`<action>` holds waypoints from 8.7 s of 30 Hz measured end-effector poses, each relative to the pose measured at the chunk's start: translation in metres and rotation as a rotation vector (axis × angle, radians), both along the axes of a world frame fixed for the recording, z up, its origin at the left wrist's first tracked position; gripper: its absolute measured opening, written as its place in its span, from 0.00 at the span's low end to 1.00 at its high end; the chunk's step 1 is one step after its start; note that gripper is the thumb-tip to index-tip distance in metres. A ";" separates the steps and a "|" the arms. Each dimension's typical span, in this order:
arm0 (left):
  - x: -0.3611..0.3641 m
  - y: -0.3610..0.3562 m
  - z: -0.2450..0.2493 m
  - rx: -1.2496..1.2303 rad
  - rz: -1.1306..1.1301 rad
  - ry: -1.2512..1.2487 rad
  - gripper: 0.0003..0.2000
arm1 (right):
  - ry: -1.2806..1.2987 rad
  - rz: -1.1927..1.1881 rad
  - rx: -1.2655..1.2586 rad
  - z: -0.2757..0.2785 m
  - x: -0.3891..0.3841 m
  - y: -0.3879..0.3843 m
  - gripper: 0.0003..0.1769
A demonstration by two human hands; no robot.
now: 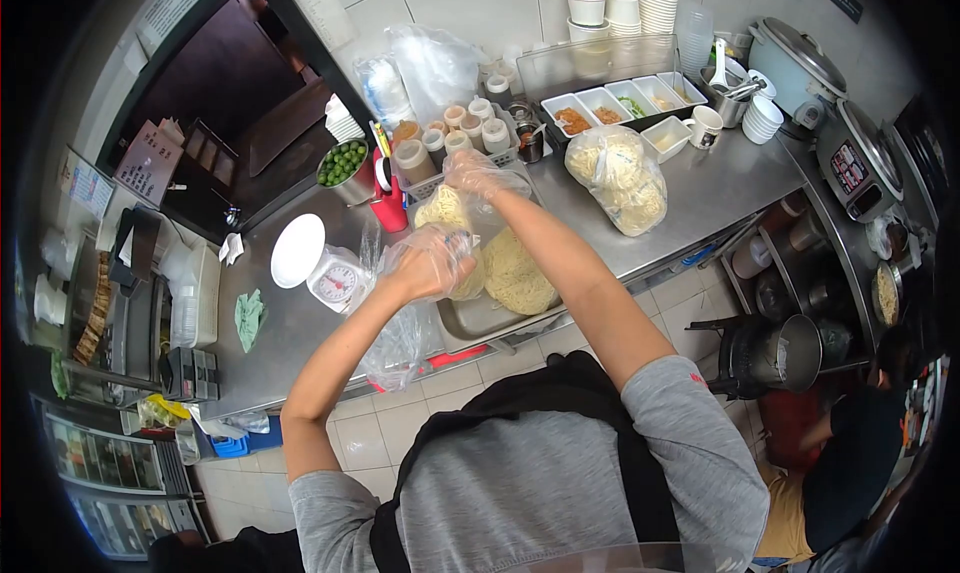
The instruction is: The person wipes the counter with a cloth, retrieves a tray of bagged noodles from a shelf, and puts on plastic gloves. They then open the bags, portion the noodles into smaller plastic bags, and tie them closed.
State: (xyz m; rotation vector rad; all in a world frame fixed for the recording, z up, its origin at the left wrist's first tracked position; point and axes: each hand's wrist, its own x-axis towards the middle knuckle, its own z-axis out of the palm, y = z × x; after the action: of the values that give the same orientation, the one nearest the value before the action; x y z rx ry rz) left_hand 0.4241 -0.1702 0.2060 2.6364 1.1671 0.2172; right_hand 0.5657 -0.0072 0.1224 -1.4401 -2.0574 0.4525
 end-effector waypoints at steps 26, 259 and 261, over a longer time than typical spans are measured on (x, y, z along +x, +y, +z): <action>-0.031 -0.001 -0.056 0.103 0.125 0.178 0.16 | 0.090 0.092 0.161 0.031 0.035 -0.010 0.13; -0.740 -0.464 -0.097 -0.037 1.015 -1.226 0.35 | 0.087 1.260 -0.409 0.003 -0.749 -0.427 0.23; -0.778 -0.440 -0.123 -0.157 0.948 -1.532 0.32 | 0.205 1.273 -0.248 -0.009 -0.779 -0.405 0.31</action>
State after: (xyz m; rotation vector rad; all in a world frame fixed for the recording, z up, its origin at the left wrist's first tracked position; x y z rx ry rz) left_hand -0.3537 -0.6104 0.0832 0.8605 1.3888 1.7216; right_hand -0.2130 -0.4124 0.1130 0.0330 -2.5510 1.2903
